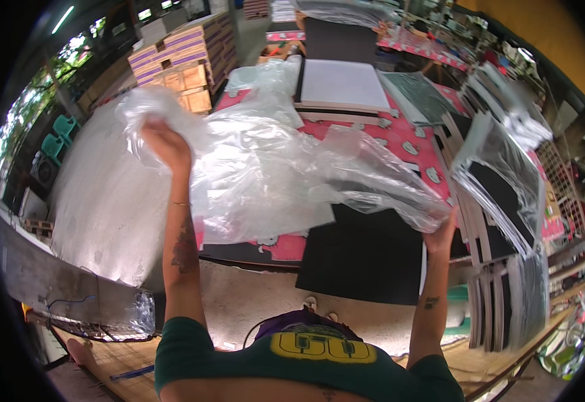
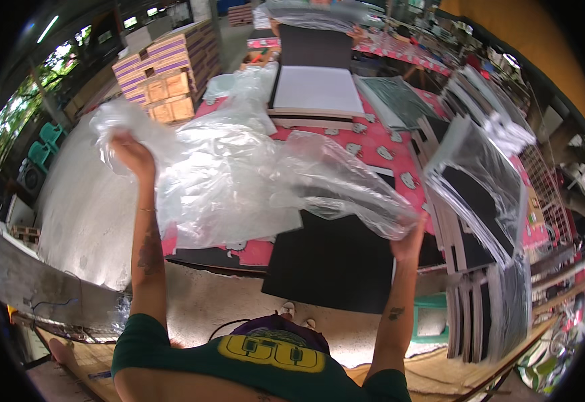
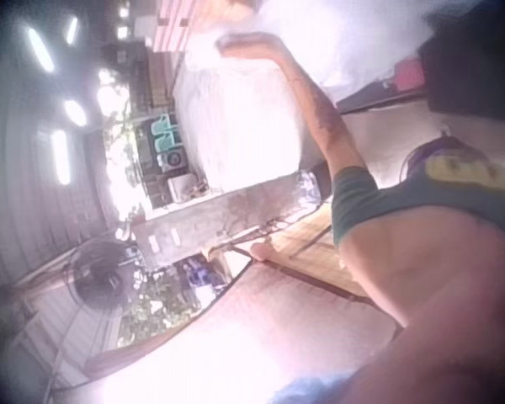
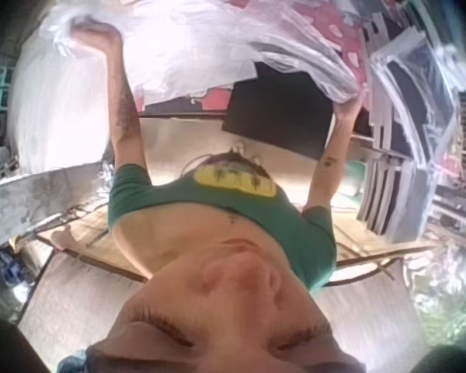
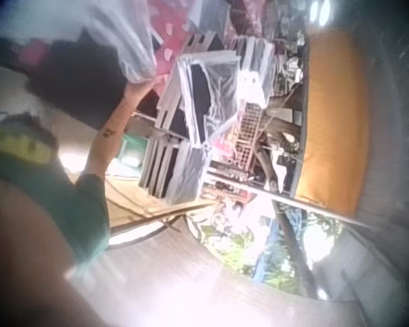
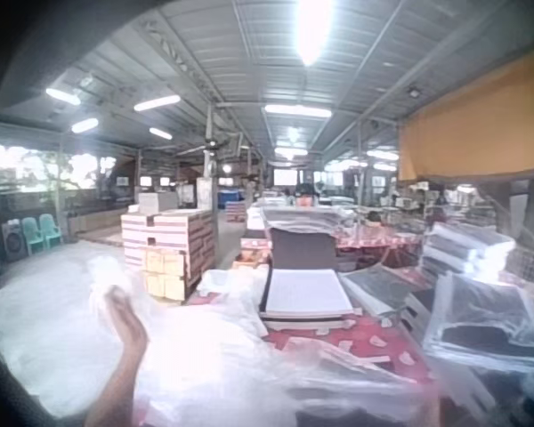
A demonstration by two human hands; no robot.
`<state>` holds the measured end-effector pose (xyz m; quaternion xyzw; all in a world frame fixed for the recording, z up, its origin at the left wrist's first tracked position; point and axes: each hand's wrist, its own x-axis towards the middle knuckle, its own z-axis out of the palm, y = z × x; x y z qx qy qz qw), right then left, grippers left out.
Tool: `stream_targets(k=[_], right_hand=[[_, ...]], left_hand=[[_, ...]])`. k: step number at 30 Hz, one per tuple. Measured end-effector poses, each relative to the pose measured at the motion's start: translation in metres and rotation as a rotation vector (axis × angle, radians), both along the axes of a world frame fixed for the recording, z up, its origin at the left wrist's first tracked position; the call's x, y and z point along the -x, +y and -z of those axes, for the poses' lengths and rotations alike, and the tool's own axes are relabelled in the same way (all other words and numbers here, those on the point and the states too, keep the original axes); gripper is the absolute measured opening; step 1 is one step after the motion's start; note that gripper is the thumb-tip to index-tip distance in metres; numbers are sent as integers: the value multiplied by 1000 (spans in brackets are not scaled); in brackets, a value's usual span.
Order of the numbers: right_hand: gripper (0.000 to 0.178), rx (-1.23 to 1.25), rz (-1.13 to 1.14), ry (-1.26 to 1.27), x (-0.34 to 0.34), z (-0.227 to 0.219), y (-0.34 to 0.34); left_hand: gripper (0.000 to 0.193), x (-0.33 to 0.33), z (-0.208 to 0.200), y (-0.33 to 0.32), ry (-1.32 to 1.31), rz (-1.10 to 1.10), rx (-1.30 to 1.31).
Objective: The person puts white boards into plastic sleeves by hand and stacks the packaged boards on a table.
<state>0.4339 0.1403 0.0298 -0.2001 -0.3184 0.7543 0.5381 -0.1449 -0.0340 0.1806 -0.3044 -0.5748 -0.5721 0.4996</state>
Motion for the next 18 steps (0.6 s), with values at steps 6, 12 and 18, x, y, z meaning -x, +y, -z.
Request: stream_targets(k=[6,12,18], right_hand=[[85,7,-278,-746,-54,43,-47],[64,-426,18,-1730,32,61,-57],[40,-1105,-213,-1165,44,-37,-96]], left_hand=[[32,-51,177,-9,-245,311,1593],[34,-270,115,10,-60,930,999],[25,-332,112,38,528,939,1257]])
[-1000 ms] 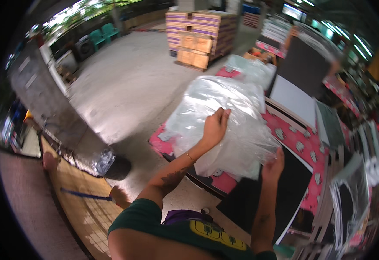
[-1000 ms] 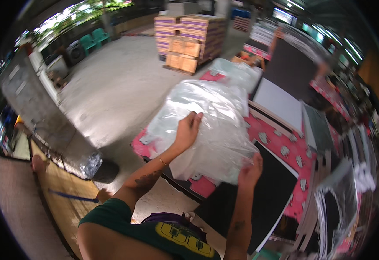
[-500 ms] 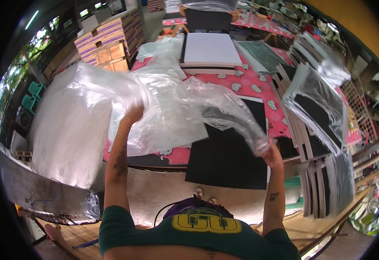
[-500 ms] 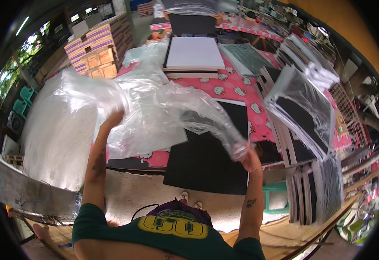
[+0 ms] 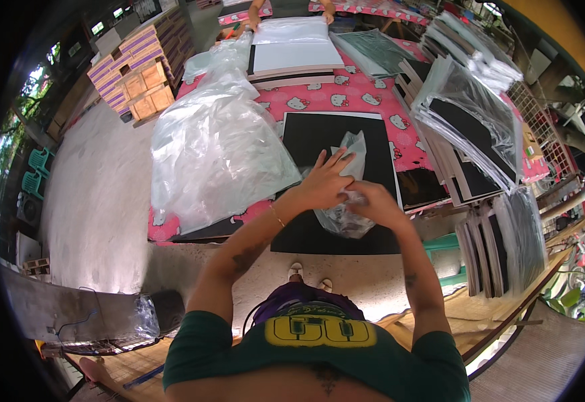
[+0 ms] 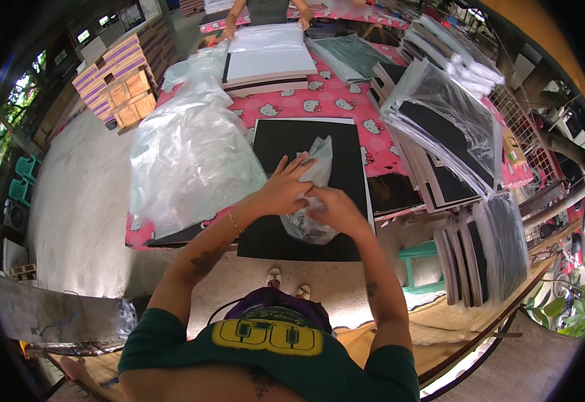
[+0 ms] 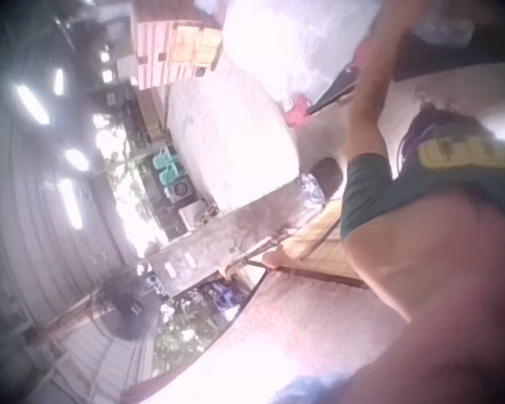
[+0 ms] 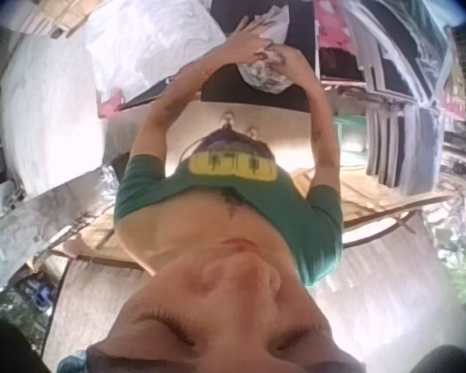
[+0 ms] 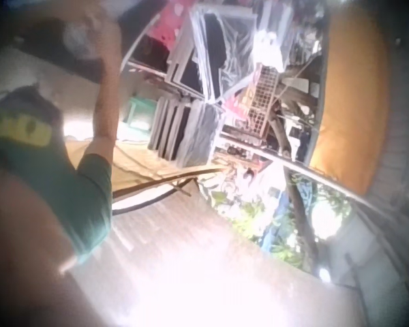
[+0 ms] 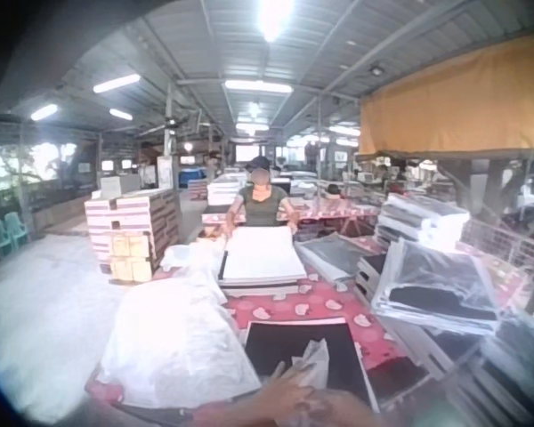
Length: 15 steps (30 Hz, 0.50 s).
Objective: The person puts white boards into plastic sleeves by hand and stacks the packaged boards on a table.
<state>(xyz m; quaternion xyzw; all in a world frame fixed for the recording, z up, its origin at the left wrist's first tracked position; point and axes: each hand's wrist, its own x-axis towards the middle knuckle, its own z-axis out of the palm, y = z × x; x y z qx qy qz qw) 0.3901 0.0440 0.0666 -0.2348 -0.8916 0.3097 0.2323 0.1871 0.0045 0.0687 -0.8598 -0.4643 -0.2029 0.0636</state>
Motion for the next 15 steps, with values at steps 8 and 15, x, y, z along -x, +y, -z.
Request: stream_targets(k=[8,15], right_hand=[[37,1090,505,1152,-66,-33,10],[25,891,631,1019,-9,21,-14]], left_hand=[[35,76,-37,32,-727,-131,554],[32,52,-35,34,-691,-267,-290]])
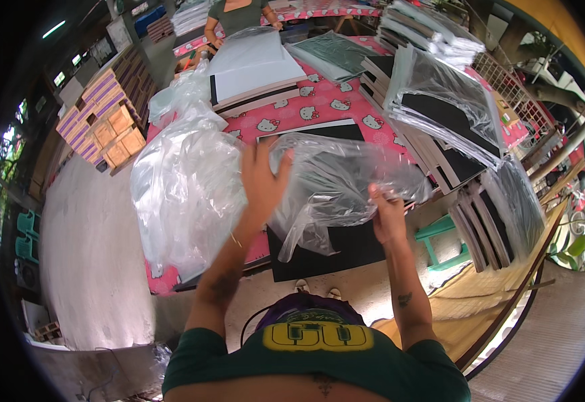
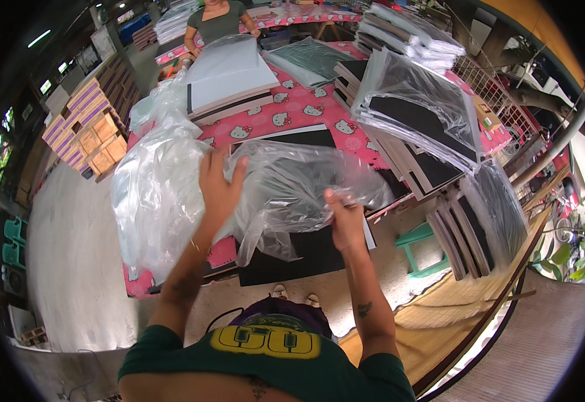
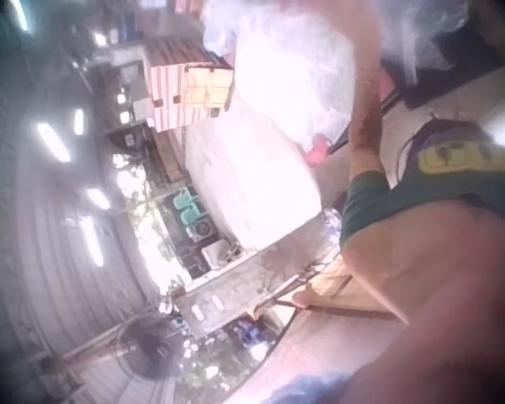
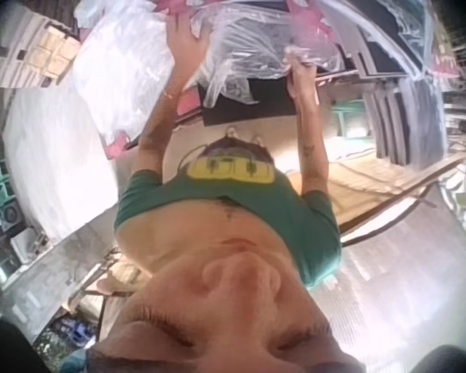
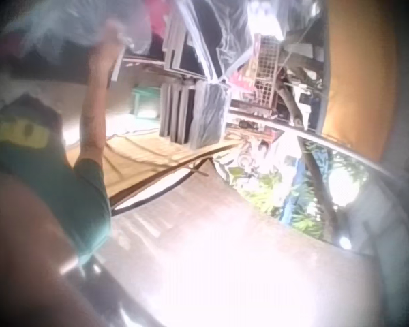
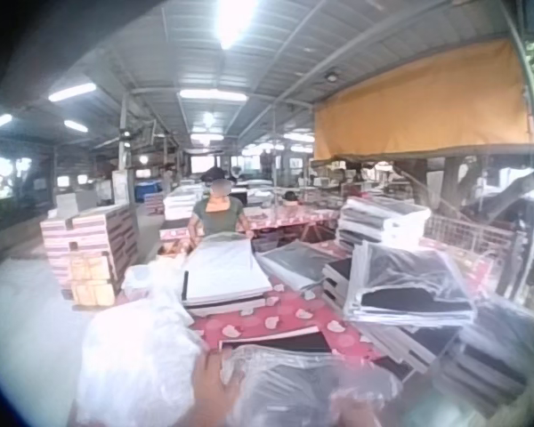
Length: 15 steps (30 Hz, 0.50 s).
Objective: The person puts white boards into plastic sleeves by hand and stacks the packaged boards on a table.
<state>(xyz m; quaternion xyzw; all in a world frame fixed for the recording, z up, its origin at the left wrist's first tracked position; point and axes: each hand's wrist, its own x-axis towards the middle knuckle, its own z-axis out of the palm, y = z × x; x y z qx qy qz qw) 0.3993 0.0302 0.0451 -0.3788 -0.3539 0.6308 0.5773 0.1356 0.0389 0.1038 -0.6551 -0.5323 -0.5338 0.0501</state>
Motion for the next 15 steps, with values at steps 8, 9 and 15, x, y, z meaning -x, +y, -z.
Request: stream_targets(k=[8,9,15], right_hand=[[8,-199,-128,-164,39,-23,-46],[7,-254,-130,-195,31,-20,-48],[44,-183,-423,289,42,-22,-73]], left_hand=[[14,-31,41,-48,-376,258,309],[14,-26,42,-48,-380,180,245],[15,-48,38,-71,-218,109,219]])
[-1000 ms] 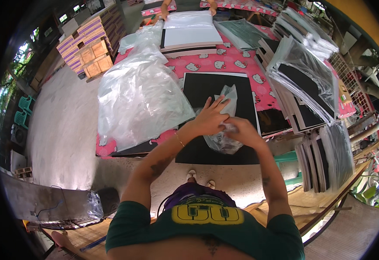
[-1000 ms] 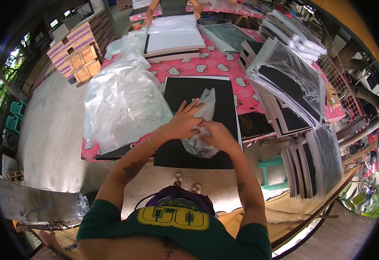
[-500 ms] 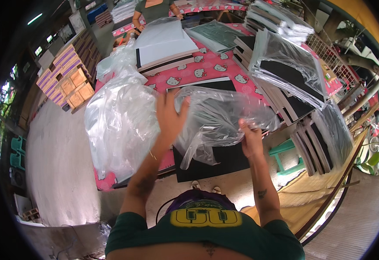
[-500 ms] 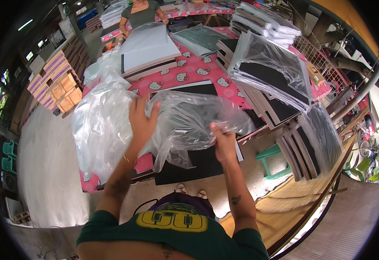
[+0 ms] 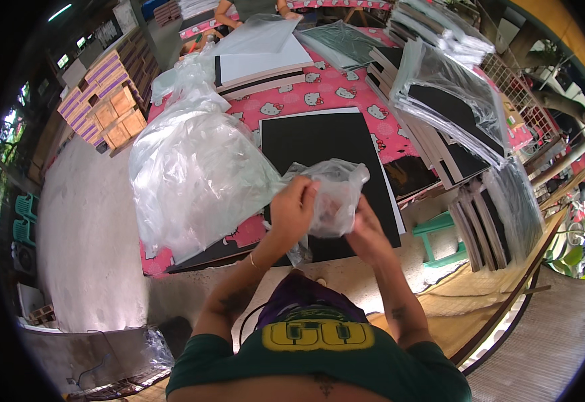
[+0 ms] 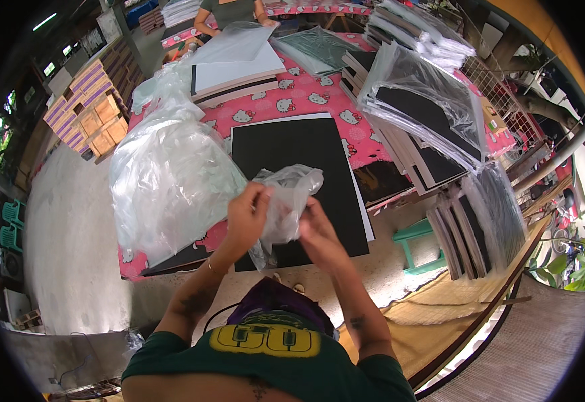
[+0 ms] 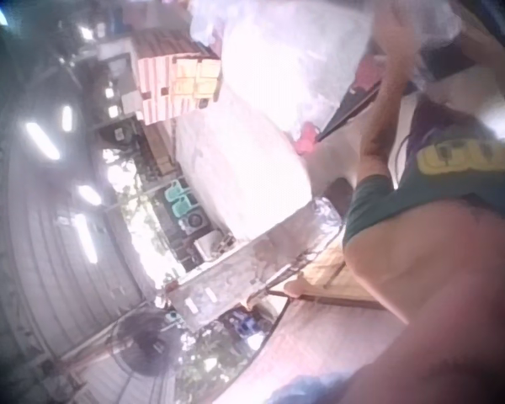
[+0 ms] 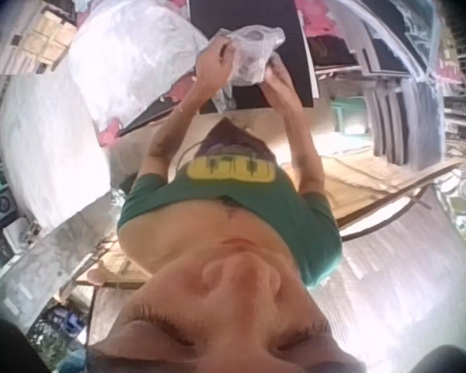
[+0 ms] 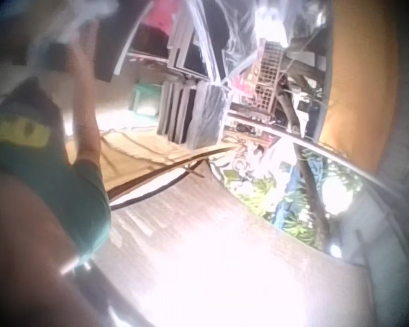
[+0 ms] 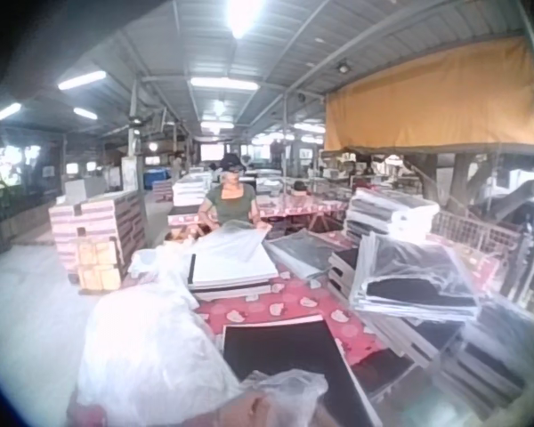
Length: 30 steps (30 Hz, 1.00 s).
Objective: The person puts white boards into plastic sleeves by hand and stacks the packaged boards on a table.
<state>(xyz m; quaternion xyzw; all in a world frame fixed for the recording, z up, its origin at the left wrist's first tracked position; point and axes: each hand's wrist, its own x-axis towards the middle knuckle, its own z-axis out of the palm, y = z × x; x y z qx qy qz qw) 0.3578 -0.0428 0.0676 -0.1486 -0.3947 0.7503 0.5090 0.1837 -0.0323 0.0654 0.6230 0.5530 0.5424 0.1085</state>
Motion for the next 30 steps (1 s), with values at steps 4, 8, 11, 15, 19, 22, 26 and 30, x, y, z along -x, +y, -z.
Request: stream_targets(k=[4,8,11,15,19,22,26,30], right_hand=[[39,152,34,188,-45,-24,14],[36,-198,-230,-34,-92,-42,37],[9,-887,-324,-631,-37,-101,19],[32,-987,53,-1929,-54,-91,37],[30,-742,148,-2093,-143,-36,73],[22,-983,243,-1764,-144,-30,69],[13,-1297,64,-1361,-64,-79,31],[14,-1046,-49,-1302,-84,-113,22]], left_hand=[[14,57,32,-3,-63,-135,114],[12,102,-40,-10,-581,377,315],[23,55,-90,-12,220,837,134],[33,42,-70,-2,814,313,342],[40,113,-47,3,826,-84,218],[50,118,-69,-2,758,28,169],[88,-3,-111,17,520,662,-53],[70,-29,-119,36,477,1000,188]])
